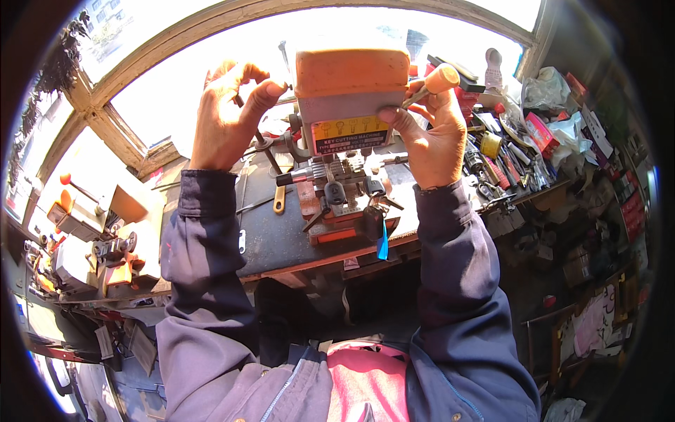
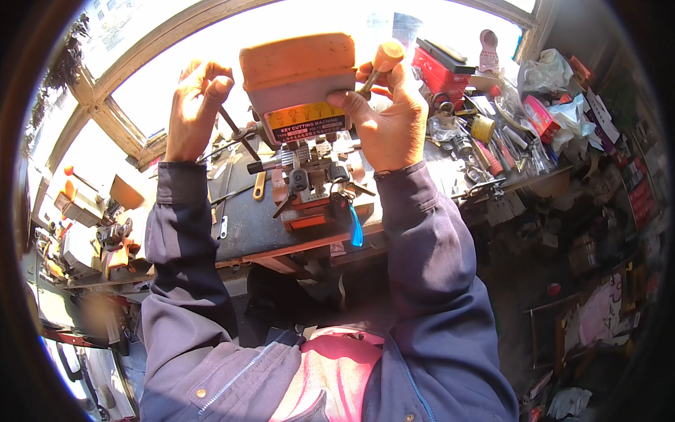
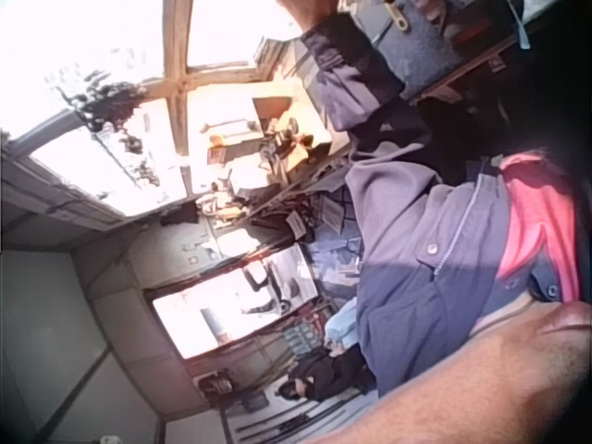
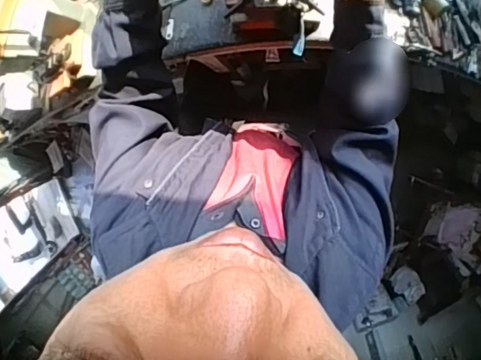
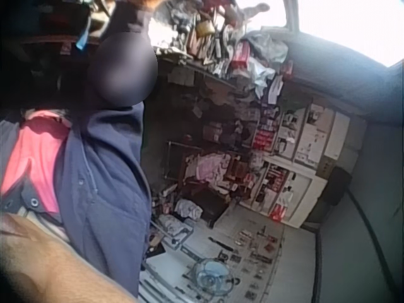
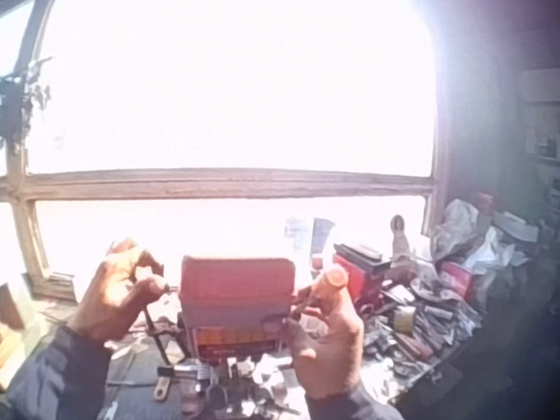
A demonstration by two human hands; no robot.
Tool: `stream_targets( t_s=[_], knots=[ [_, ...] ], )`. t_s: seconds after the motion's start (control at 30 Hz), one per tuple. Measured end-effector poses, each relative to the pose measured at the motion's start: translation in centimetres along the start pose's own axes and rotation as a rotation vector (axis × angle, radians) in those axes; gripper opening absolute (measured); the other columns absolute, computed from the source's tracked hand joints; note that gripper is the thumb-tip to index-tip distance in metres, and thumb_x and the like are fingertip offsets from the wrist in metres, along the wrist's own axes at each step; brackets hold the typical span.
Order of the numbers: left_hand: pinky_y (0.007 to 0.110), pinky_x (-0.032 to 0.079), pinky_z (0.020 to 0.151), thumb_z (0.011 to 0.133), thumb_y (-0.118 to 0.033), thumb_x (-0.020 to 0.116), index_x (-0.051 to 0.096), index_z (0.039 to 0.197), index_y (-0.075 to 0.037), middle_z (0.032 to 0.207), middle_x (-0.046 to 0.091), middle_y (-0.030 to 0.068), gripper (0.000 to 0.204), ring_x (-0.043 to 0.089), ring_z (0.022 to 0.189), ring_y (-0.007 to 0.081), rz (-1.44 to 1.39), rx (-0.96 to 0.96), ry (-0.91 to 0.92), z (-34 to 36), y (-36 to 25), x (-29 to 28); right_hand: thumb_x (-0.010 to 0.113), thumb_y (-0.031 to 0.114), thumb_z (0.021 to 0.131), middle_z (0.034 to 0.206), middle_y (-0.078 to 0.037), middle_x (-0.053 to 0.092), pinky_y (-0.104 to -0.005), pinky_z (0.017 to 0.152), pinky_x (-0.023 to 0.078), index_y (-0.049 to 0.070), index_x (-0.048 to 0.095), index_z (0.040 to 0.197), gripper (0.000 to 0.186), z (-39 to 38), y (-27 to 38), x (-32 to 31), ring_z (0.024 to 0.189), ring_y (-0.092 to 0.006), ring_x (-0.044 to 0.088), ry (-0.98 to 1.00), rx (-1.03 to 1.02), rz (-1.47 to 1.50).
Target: The person operates a key-cutting machine to duplicate a key, then uses a metal file to smooth the edges of the cut key. They handle the key and file by hand, adjusting the key in the machine and filing the blade.
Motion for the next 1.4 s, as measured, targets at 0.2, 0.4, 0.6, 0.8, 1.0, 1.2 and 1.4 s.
stream_targets(
  t_s=[0.2,0.4,0.6,0.8,1.0,1.2,1.4],
  knots=[
    [0.037,0.041,0.087,0.097,-0.072,0.053,0.061,0.093,-0.001,0.088,0.052,0.0069,0.072,0.049,0.095,0.0226,0.006,-0.016,0.003,0.21,0.17,0.08,0.089,0.008,0.082,0.105,-0.004,0.069,-0.0349,0.092,0.055,0.004,0.063,0.117,0.044,-0.02,0.27,-0.03,0.095,-0.0171,0.067,0.001,-0.007,-0.041],
    [0.038,0.045,0.088,0.095,-0.072,0.056,0.064,0.098,0.003,0.094,0.057,0.0102,0.074,0.055,0.101,0.0252,0.027,-0.016,-0.001,0.26,0.31,0.37,0.089,0.008,0.081,0.104,-0.004,0.068,-0.0346,0.092,0.055,0.003,0.063,0.117,0.045,-0.04,0.19,0.03,0.094,-0.0167,0.067,-0.008,0.002,-0.038],
    [0.039,0.048,0.088,0.094,-0.071,0.059,0.065,0.099,0.003,0.097,0.059,0.0122,0.074,0.058,0.103,0.0269,0.077,-0.008,0.028,0.34,0.43,0.38,0.089,0.008,0.081,0.104,-0.004,0.068,-0.0344,0.092,0.055,0.003,0.064,0.117,0.044,0.01,0.15,-0.01,0.094,-0.0161,0.067,-0.008,0.001,-0.044],
    [0.043,0.045,0.086,0.086,-0.072,0.071,0.068,0.088,-0.003,0.092,0.062,0.0103,0.070,0.056,0.100,0.0292,-0.001,0.007,-0.025,0.47,0.21,0.24,0.089,0.009,0.080,0.104,-0.005,0.069,-0.0344,0.091,0.055,0.002,0.064,0.117,0.045,-0.04,0.21,0.01,0.095,-0.0173,0.067,-0.015,0.003,-0.025],
    [0.043,0.045,0.084,0.085,-0.071,0.073,0.068,0.086,-0.003,0.090,0.061,0.0097,0.068,0.055,0.098,0.0288,-0.020,0.009,-0.025,0.48,0.23,0.23,0.090,0.008,0.079,0.105,-0.006,0.068,-0.0341,0.088,0.056,0.001,0.063,0.118,0.047,-0.07,0.10,0.00,0.096,-0.0182,0.067,-0.026,0.005,-0.015],
    [0.042,0.045,0.083,0.085,-0.070,0.073,0.067,0.086,-0.003,0.090,0.061,0.0097,0.068,0.055,0.097,0.0283,-0.013,0.020,-0.022,0.74,0.50,0.36,0.090,0.008,0.079,0.105,-0.006,0.069,-0.0342,0.088,0.056,0.001,0.063,0.118,0.048,-0.12,-0.10,-0.03,0.097,-0.0183,0.067,-0.022,0.027,-0.028],
    [0.040,0.045,0.084,0.091,-0.071,0.065,0.066,0.091,0.000,0.092,0.061,0.0109,0.071,0.056,0.097,0.0268,-0.024,0.015,-0.027,0.71,0.64,0.41,0.089,0.007,0.080,0.103,-0.004,0.069,-0.0335,0.089,0.055,0.001,0.064,0.116,0.045,0.07,0.09,0.01,0.096,-0.0177,0.068,-0.014,-0.012,-0.024]
  ],
)
Point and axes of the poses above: each hand's wrist, its own z-axis towards the middle knuckle, its own x-axis out of the palm, y = z × x, the point moved 8 cm from there along z, towards the middle knuckle
